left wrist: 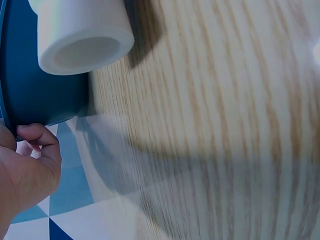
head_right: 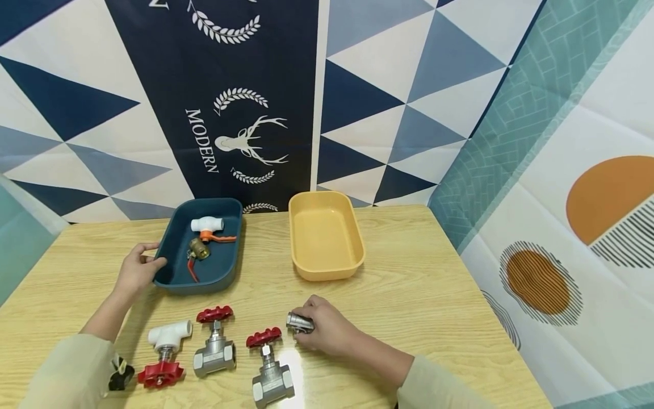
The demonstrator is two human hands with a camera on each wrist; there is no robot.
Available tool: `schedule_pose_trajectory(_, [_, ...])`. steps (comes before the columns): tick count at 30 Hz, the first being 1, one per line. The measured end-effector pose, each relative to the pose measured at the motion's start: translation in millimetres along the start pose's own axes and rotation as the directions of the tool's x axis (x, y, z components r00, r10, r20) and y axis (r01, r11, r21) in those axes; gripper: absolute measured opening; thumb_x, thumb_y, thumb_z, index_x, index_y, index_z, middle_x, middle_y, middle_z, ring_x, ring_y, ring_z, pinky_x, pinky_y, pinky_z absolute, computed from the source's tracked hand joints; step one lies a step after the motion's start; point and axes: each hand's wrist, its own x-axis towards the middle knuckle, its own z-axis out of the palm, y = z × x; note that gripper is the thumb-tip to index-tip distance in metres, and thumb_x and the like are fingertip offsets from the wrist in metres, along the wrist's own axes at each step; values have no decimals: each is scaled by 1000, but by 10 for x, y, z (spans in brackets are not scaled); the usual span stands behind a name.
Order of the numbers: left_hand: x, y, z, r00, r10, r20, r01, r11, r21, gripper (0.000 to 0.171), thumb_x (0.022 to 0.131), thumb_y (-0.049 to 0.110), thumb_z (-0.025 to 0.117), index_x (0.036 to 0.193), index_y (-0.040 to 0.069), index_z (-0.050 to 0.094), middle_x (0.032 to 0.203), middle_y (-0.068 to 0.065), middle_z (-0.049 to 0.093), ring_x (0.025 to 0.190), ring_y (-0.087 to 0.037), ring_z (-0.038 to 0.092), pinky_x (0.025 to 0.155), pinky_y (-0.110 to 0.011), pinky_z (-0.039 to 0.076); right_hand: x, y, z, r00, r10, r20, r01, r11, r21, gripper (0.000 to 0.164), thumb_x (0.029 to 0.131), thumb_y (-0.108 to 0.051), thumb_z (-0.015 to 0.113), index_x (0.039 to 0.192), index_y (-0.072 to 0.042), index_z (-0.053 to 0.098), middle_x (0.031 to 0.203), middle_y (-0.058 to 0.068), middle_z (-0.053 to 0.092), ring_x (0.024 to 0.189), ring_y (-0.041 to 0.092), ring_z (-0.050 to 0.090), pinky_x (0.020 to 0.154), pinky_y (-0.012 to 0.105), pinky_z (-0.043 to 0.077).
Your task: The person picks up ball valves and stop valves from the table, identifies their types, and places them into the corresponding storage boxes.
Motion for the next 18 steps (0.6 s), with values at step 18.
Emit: schedule_pose_trajectory(18, [20,-15,-15,1000,-1,18,1,1000,-16,49,94,15,49,139,1,36,79,-2,42,65,-12,43,56,-24,41,129,-8,-200,997,-26,-75,24,999,-35,42,76,-20,77,112,-4,66,95,4,58,76,6,53,62,16,47])
